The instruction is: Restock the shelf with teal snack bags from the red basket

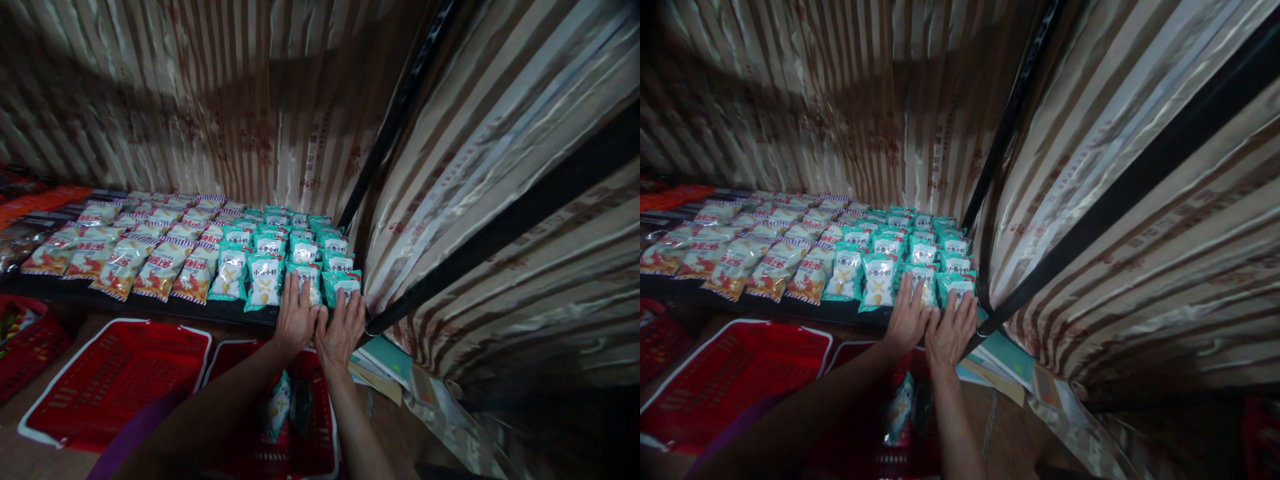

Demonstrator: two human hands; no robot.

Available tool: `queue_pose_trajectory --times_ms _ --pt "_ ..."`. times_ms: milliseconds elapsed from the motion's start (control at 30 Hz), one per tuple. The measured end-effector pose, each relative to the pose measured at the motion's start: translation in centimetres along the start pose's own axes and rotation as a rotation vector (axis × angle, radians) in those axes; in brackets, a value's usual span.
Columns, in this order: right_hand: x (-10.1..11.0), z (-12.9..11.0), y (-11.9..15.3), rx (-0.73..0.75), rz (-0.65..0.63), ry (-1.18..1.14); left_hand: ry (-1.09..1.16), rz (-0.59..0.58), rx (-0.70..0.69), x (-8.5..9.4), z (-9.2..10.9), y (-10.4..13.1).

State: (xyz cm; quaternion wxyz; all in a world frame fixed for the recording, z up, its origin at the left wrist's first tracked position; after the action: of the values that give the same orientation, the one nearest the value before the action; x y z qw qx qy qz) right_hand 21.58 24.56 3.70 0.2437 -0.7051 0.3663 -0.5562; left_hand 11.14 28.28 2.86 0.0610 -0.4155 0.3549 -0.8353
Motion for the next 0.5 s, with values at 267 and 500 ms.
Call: queue_pose_trajectory --times_ms 267,500 --pt "0.18 0.31 -0.46 -0.006 0.008 0.001 0.035 0.083 -0.059 0.04 0.22 0.03" --pt "-0.25 0.56 -0.48 -0.017 0.011 -0.021 0.066 0.134 -0.091 0.67 -0.01 -0.66"
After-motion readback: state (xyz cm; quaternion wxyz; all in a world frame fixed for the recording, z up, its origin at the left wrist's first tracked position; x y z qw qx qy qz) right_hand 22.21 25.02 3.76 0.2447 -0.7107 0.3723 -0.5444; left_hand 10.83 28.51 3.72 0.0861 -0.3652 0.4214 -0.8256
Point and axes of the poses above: each hand's wrist, its own y-axis away from the middle knuckle, its own x-axis out of the back of the hand, z = x × y, the point moved 9 cm from there along -y, towards the middle knuckle, and after that the axes turned 3 degrees about -x, right-handed, at the moved point
